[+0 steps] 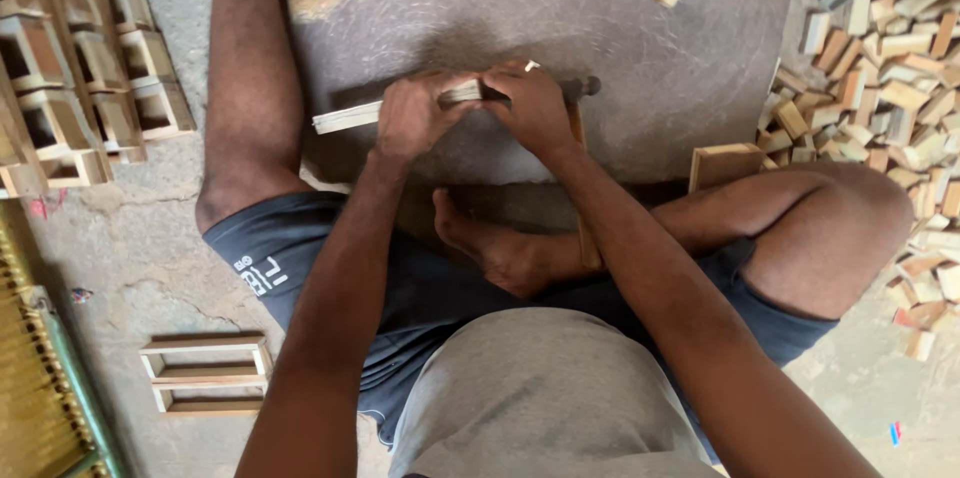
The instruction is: The person sits on the floor and assembles small wooden frames by fitting pieces together and tapping them with a hammer. They repeatedly pick up wooden pieces, align them, and strike them to secure the joints.
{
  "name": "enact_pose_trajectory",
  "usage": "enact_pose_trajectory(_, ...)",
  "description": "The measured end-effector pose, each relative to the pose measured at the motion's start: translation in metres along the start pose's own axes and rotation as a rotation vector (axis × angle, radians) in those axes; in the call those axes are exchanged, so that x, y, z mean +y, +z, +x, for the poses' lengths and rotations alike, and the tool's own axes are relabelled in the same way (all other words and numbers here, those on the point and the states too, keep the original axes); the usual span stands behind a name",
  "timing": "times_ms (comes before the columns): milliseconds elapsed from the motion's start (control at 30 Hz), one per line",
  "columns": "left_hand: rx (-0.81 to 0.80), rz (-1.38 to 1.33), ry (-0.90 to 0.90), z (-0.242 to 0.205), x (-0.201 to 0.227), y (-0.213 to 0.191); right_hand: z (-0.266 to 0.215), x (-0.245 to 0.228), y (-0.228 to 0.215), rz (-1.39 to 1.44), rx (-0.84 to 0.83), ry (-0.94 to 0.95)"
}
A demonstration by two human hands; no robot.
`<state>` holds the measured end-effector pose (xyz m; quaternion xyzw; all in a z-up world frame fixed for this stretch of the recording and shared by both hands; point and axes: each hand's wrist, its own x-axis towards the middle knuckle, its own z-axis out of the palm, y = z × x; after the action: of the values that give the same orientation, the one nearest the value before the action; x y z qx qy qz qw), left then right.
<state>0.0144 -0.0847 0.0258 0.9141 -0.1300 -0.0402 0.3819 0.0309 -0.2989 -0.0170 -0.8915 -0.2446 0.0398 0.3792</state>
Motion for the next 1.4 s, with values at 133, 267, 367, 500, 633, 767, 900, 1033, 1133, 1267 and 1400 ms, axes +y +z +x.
enact_pose_trajectory(133, -0.017, 0.057, 0.005, -0.005, -0.006, 0.002, 0.0, -0.002, -0.001, 0.016, -0.12, 0.018)
enact_pose_trajectory(267, -0.025, 0.085, -0.023, 0.0, -0.006, 0.008, -0.028, -0.002, -0.023, -0.018, -0.009, -0.001)
enact_pose_trajectory(367, -0.018, 0.083, -0.052, 0.001, -0.008, 0.011, -0.094, -0.015, -0.036, -0.053, 0.208, 0.322)
enact_pose_trajectory(500, -0.027, 0.118, -0.035, 0.0, -0.012, 0.01, -0.147, -0.029, -0.054, 0.702, -0.151, 1.088)
enact_pose_trajectory(633, -0.033, 0.101, -0.068, 0.001, -0.015, 0.012, -0.142, -0.057, -0.1, 0.28, -0.119, 0.673)
enact_pose_trajectory(767, -0.005, 0.105, -0.03, 0.001, -0.022, 0.02, -0.133, -0.097, -0.119, 0.528, 0.178, 0.271)
enact_pose_trajectory(900, -0.032, 0.096, -0.079, -0.001, -0.031, 0.022, -0.116, -0.088, -0.091, 1.225, 0.328, -0.179)
enact_pose_trajectory(1033, -0.092, 0.07, -0.074, -0.005, -0.029, 0.023, -0.118, -0.047, -0.08, -0.039, -0.095, 0.24)
enact_pose_trajectory(1133, 0.052, 0.116, 0.115, 0.009, -0.03, 0.017, -0.122, -0.029, -0.082, -0.065, -0.016, 0.197)
enact_pose_trajectory(1267, -0.02, 0.037, -0.039, -0.018, -0.036, 0.03, -0.158, -0.04, -0.066, 0.471, 0.341, -0.093)
enact_pose_trajectory(1400, 0.084, 0.054, 0.051, 0.001, -0.033, 0.015, -0.125, -0.029, -0.066, -0.103, 0.032, -0.041)
